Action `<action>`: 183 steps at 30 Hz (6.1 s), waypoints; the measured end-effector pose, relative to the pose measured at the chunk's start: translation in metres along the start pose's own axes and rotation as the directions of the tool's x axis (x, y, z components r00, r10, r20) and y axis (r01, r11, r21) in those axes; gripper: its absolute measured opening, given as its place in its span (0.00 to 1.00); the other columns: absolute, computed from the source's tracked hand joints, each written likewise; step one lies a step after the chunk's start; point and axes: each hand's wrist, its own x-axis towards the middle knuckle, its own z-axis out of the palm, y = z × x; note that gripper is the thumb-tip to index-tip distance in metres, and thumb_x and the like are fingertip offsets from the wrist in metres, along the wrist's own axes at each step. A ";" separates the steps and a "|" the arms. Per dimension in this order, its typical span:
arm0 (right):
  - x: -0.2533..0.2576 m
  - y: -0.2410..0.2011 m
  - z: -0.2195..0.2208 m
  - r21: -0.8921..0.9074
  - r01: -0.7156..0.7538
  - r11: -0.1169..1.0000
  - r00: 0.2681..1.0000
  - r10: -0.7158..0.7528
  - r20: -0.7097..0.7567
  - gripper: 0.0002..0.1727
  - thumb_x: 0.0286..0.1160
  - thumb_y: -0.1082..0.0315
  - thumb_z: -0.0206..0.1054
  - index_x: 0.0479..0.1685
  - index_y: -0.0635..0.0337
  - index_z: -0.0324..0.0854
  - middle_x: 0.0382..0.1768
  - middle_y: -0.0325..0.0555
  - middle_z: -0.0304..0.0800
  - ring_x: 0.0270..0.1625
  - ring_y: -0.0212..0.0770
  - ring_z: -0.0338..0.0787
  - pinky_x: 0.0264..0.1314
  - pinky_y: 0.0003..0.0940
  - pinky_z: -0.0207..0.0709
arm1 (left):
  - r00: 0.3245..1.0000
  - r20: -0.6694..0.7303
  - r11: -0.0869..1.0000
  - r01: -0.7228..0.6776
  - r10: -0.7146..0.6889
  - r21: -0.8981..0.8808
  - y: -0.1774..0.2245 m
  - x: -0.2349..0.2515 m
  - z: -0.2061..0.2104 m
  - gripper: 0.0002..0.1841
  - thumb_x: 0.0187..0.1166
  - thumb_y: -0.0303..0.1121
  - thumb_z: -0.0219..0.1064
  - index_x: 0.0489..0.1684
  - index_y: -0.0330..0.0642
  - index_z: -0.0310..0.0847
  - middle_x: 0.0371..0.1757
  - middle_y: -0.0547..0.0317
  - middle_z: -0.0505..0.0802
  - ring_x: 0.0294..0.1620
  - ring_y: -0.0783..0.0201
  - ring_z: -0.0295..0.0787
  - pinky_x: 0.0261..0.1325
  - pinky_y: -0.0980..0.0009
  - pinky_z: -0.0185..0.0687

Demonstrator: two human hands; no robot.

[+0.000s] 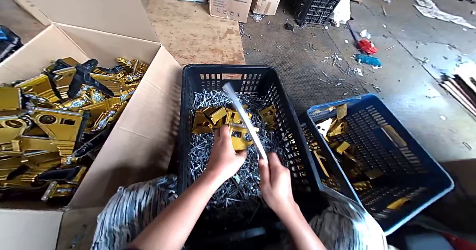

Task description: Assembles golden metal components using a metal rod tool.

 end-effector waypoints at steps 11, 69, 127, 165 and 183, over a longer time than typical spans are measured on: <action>-0.002 -0.007 -0.021 0.904 -0.078 0.421 0.996 -0.011 0.091 0.20 0.96 0.56 0.43 0.53 0.61 0.75 0.59 0.58 0.92 0.62 0.54 0.94 0.67 0.49 0.88 | 0.925 0.345 0.540 0.211 0.160 -0.815 -0.008 0.000 0.001 0.27 0.72 0.45 0.71 0.69 0.44 0.77 0.52 0.56 0.93 0.48 0.65 0.92 0.52 0.69 0.90; 0.197 0.035 0.113 -0.607 -0.032 0.794 0.787 0.395 0.475 0.15 0.84 0.56 0.62 0.54 0.51 0.91 0.50 0.64 0.93 0.54 0.72 0.91 0.48 0.78 0.77 | 0.998 -0.060 0.920 -0.041 0.019 -0.390 -0.015 0.069 -0.104 0.44 0.73 0.44 0.76 0.92 0.52 0.57 0.81 0.49 0.77 0.78 0.53 0.78 0.72 0.52 0.80; 0.089 -0.007 -0.050 0.687 -0.454 0.568 0.878 0.153 0.453 0.11 0.81 0.76 0.60 0.47 0.61 0.89 0.27 0.37 0.88 0.20 0.24 0.78 0.25 0.19 0.76 | 0.976 0.209 0.593 0.205 -0.064 -0.778 0.010 0.024 -0.043 0.36 0.72 0.33 0.77 0.82 0.53 0.63 0.60 0.53 0.87 0.46 0.60 0.89 0.45 0.64 0.89; 0.069 0.028 -0.050 0.562 0.204 0.802 0.975 -0.221 -0.039 0.09 0.80 0.70 0.67 0.47 0.57 0.94 0.44 0.30 0.97 0.44 0.22 0.92 0.49 0.22 0.87 | 0.953 0.259 0.826 0.017 0.157 -0.563 0.000 0.000 -0.010 0.12 0.89 0.35 0.60 0.60 0.42 0.84 0.50 0.59 0.92 0.53 0.68 0.89 0.61 0.68 0.85; 0.061 0.033 -0.018 0.131 0.450 0.883 0.893 -0.442 -0.087 0.16 0.83 0.51 0.67 0.52 0.47 0.96 0.22 0.37 0.86 0.25 0.31 0.78 0.39 0.36 0.70 | 0.969 -0.027 0.926 -0.241 0.244 -0.290 -0.005 0.002 -0.008 0.18 0.91 0.41 0.56 0.35 0.45 0.89 0.26 0.70 0.88 0.31 0.78 0.84 0.39 0.77 0.81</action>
